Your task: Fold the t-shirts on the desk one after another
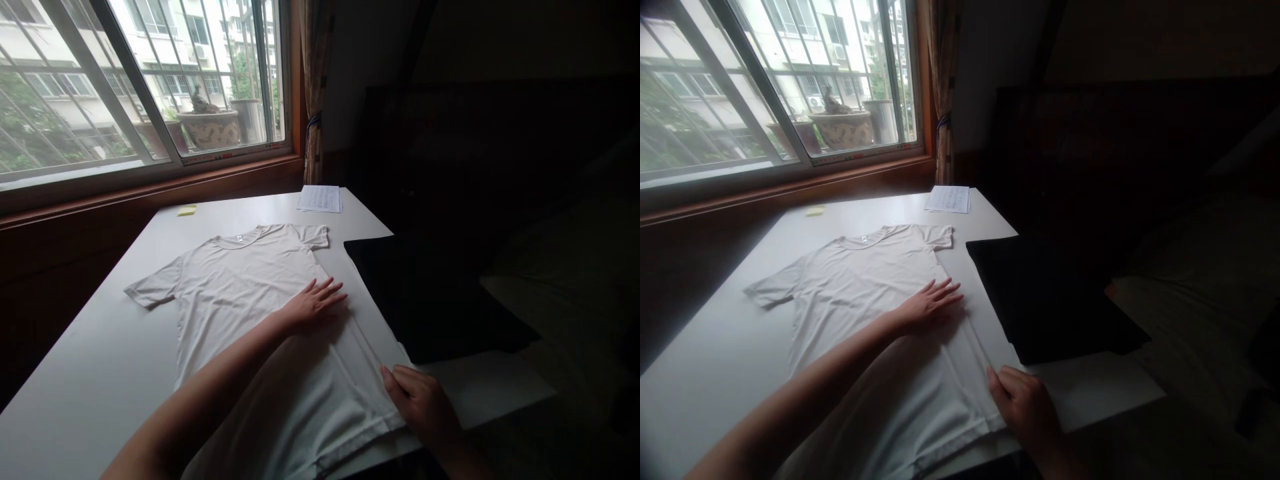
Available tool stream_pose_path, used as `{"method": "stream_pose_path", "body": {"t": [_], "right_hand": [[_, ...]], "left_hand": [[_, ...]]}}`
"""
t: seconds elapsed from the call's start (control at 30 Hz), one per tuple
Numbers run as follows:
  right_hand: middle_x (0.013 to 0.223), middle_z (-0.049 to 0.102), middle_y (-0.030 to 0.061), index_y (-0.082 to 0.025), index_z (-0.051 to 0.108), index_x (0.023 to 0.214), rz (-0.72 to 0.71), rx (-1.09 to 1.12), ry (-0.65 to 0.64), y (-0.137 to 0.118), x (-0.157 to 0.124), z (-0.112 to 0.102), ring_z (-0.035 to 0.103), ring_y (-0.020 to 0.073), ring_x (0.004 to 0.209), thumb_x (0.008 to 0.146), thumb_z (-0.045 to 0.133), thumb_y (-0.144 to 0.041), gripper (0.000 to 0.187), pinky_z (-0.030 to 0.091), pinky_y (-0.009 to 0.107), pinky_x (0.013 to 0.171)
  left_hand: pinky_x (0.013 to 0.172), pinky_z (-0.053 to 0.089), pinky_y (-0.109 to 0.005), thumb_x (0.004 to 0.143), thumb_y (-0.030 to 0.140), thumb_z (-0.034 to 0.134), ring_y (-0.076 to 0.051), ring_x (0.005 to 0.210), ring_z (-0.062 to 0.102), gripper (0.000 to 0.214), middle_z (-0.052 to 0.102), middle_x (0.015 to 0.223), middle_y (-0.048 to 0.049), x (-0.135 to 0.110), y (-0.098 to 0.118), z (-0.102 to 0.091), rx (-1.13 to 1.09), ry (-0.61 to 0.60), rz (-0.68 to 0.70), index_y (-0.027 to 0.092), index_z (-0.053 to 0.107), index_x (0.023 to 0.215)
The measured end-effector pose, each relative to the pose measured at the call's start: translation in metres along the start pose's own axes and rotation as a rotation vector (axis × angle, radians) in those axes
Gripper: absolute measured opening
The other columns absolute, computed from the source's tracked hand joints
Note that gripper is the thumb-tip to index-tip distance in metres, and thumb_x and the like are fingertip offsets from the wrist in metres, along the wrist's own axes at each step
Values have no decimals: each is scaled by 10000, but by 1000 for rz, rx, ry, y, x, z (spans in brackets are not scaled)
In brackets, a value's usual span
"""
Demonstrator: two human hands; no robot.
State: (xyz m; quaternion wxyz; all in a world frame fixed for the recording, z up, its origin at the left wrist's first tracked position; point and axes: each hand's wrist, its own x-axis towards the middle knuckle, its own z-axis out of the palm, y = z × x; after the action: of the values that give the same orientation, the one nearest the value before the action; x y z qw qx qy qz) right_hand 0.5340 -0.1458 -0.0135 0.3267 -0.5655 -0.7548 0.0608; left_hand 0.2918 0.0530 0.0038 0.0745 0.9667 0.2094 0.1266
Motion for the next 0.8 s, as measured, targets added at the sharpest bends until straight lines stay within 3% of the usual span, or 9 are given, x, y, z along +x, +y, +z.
{"method": "stream_pose_path", "body": {"t": [0.1,0.23,0.4,0.5,0.57,0.67,0.8], "right_hand": [[527,451,-31,-225,437,543,13,2,-3,-1,0,0,471,110,471,1027,510,-314,497,373,263,527],[524,442,-32,-223,432,549,26,36,-21,-1,0,-3,464,110,473,1028,509,-314,493,367,262,517],[543,402,-43,-222,424,567,-66,30,0,-20,12,-7,415,102,477,1016,532,-289,466,326,278,525],[574,430,-35,-222,475,596,-199,72,-45,-49,32,-5,433,113,522,1007,541,-254,418,345,279,551],[639,514,-10,-220,560,667,-297,136,-139,-73,47,2,504,133,599,1006,534,-244,341,407,273,598],[902,675,55,-220,692,954,-474,215,-324,-106,68,21,632,181,850,997,554,-253,149,520,302,780],[1372,626,98,-237,648,1292,-665,147,-480,-135,85,57,584,236,1250,968,633,-316,334,489,386,1057]], "left_hand": [[1237,270,-575,1028,427,504,-293,1556,218,608,349,1647,-116,-44,9,-20,1,40,-43,262,331,1587],[1241,294,-546,1053,382,432,-261,1550,245,543,396,1627,-87,-133,10,-46,28,96,-233,289,342,1581],[1217,359,-520,1054,430,349,-262,1517,340,528,398,1629,-46,-271,-15,-64,89,206,-679,309,368,1567],[1211,369,-497,1035,502,330,-262,1493,384,526,462,1587,-44,-334,-27,-66,123,263,-897,294,477,1496],[1212,366,-474,1026,529,321,-264,1481,401,561,468,1583,-65,-356,-32,-65,140,269,-958,258,492,1487],[1211,353,-474,1028,548,298,-274,1481,396,612,426,1611,-90,-358,-40,-63,179,237,-968,220,460,1519],[1217,285,-545,1051,536,238,-299,1517,323,602,326,1665,-76,-335,-57,-67,222,113,-976,262,407,1559]]}}
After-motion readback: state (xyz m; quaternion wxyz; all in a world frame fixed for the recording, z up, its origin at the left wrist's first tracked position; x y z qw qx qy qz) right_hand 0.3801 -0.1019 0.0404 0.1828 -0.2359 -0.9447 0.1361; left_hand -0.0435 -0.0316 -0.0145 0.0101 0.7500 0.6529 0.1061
